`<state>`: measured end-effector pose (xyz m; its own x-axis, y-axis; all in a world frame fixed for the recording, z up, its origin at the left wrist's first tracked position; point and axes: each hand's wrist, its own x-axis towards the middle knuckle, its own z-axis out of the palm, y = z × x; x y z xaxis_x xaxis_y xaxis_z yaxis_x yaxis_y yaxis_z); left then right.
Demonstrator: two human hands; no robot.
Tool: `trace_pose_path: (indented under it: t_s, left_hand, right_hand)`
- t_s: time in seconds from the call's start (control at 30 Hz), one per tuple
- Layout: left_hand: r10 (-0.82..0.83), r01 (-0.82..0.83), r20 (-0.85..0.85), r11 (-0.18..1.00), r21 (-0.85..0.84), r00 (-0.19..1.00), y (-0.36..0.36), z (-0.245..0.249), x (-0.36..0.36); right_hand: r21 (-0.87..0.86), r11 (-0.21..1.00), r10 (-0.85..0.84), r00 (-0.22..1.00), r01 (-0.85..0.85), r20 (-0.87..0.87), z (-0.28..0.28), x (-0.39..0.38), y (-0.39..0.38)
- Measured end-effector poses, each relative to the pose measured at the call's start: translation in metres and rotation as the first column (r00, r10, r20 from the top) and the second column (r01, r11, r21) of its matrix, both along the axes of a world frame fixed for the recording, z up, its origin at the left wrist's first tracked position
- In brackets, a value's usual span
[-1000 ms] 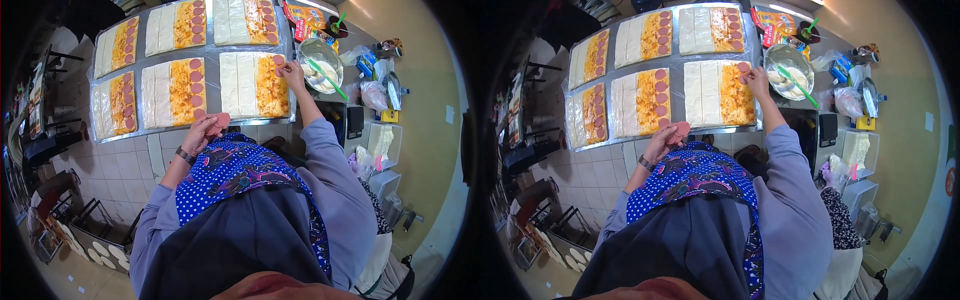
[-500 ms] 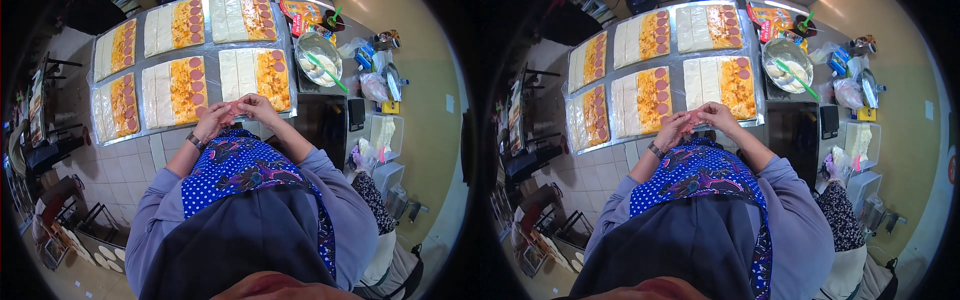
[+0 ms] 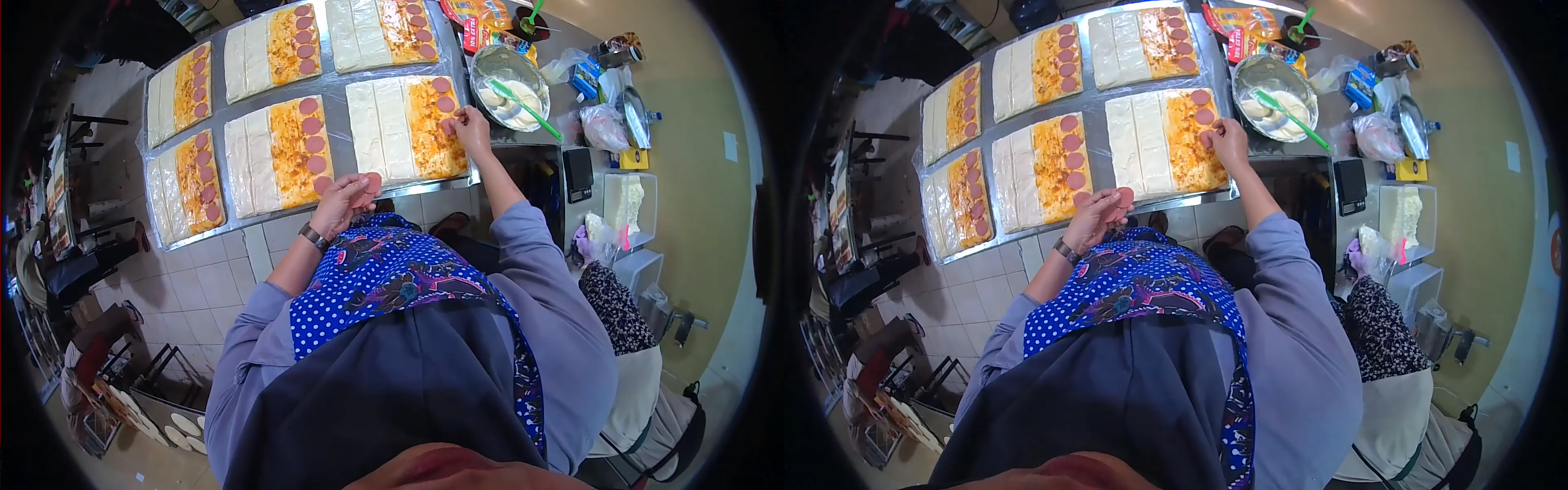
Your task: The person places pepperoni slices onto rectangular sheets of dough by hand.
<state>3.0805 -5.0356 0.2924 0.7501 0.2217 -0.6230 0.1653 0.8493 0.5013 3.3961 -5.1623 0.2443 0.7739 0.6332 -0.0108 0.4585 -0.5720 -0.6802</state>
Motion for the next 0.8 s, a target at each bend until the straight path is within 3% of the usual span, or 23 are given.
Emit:
trace_pose_path:
  t_s: [0.07,0.3,0.4,0.47,0.53,0.6,0.73,0.8]
  left_hand:
    - [-0.003,0.003,-0.002,1.0,0.004,1.0,0.0,0.002,0.0]
    - [-0.018,0.018,0.024,0.999,-0.03,1.0,0.0,-0.002,0.001]
    - [-0.024,0.026,0.048,0.999,-0.042,0.999,0.0,-0.001,0.004]
    - [-0.045,0.047,0.056,0.998,-0.029,0.997,0.001,-0.002,0.004]
    - [-0.075,0.077,0.067,0.997,-0.021,0.995,0.001,-0.004,0.007]
    - [-0.096,0.098,0.086,0.995,-0.027,0.992,0.0,-0.007,0.01]
    - [-0.14,0.145,0.103,0.988,-0.044,0.985,-0.003,-0.012,0.014]
    - [-0.156,0.169,0.168,0.983,-0.066,0.973,-0.003,-0.012,0.015]
  right_hand:
    - [-0.022,1.0,0.012,0.99,-0.009,0.137,-0.003,0.0,0.001]
    - [0.006,1.0,0.021,0.984,-0.022,0.174,-0.007,-0.003,0.003]
    - [-0.03,1.0,0.015,0.96,-0.006,0.28,0.004,-0.019,0.008]
    - [0.176,0.978,0.134,0.985,-0.114,-0.107,0.02,-0.049,0.012]
    - [0.266,0.927,0.362,0.817,-0.264,-0.449,0.02,-0.086,0.012]
    - [0.274,0.915,0.402,0.684,-0.295,-0.609,0.061,-0.132,0.009]
    - [0.32,0.929,0.364,0.616,-0.186,-0.698,0.043,-0.148,0.0]
    - [0.237,0.968,0.24,0.58,-0.083,-0.778,0.049,-0.134,-0.005]
